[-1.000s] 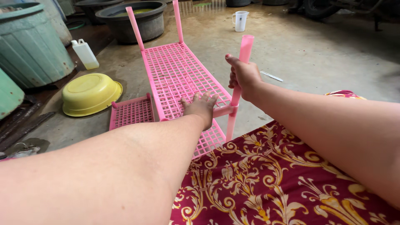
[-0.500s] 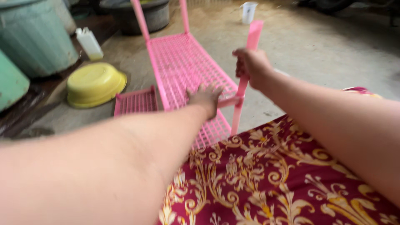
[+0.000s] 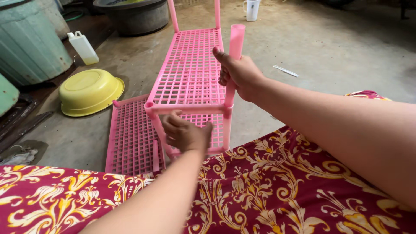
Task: The person assembles a pink plastic shelving unit by hand. They connect the vertical poles to the grid shelves, rotate the unit to access different sides, and secure the frame components together.
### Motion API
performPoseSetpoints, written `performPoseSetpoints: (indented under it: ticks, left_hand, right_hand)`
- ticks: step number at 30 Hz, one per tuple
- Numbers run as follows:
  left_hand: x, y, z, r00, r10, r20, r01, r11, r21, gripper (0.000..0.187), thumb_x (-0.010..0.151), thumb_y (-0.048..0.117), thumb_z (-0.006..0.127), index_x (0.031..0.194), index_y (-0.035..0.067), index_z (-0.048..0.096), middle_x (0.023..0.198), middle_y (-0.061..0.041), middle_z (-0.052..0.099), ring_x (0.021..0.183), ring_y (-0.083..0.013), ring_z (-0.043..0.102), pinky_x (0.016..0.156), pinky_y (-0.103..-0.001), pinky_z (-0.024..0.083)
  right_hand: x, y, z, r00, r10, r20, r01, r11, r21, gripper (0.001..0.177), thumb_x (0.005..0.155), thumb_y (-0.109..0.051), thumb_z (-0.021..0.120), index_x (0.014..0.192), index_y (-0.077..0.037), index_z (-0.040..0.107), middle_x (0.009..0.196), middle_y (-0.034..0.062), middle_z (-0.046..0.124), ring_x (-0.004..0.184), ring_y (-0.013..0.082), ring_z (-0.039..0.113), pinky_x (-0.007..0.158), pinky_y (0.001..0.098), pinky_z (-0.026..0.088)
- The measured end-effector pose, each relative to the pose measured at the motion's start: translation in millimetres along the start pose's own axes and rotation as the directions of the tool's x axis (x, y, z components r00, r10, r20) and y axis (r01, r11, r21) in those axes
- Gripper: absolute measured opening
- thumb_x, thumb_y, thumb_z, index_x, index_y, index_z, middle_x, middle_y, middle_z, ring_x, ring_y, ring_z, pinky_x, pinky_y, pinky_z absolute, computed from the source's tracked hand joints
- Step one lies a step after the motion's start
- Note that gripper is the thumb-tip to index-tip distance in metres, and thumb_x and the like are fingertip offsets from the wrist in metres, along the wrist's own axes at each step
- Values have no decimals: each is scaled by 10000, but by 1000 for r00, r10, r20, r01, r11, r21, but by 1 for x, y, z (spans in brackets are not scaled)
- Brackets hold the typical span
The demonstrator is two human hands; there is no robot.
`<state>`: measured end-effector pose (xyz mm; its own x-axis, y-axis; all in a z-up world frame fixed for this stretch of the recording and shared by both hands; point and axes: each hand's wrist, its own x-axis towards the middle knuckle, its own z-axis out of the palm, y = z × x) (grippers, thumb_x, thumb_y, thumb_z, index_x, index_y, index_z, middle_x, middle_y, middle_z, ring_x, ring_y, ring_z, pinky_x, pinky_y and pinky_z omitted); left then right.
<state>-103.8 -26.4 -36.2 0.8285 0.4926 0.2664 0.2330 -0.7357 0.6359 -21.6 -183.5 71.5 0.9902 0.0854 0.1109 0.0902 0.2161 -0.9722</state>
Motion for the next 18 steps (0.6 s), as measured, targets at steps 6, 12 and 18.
performPoseSetpoints:
  ticks: [6,12,18]
  left_hand:
    - [-11,47,31,784,159,600,182,866,-466,819,771,466,786,1407,102,420,1388,-117,537,1266,-289,540,977,-457,488]
    - [46,60,48,764,514,389,-319,826,-465,513,975,567,542,1124,111,725,989,-176,745,998,-329,714,888,-435,524]
    - [89,104,-1,682,632,368,-584,773,-247,405,919,476,628,989,105,774,915,-206,731,890,-383,697,802,-449,552]
  right_hand:
    - [7,5,-1,991,-78,-109,86,993,75,413,902,-391,764,714,-105,533,602,17,496,526,165,477,535,337,433]
    - [32,-38,-35,983,-97,-154,139,946,294,517,873,-474,734,605,-133,453,504,39,414,453,240,473,524,409,470]
    - [31,-71,-69,986,-70,-151,142,830,539,512,921,-291,724,586,-169,356,527,5,339,497,200,358,650,407,470]
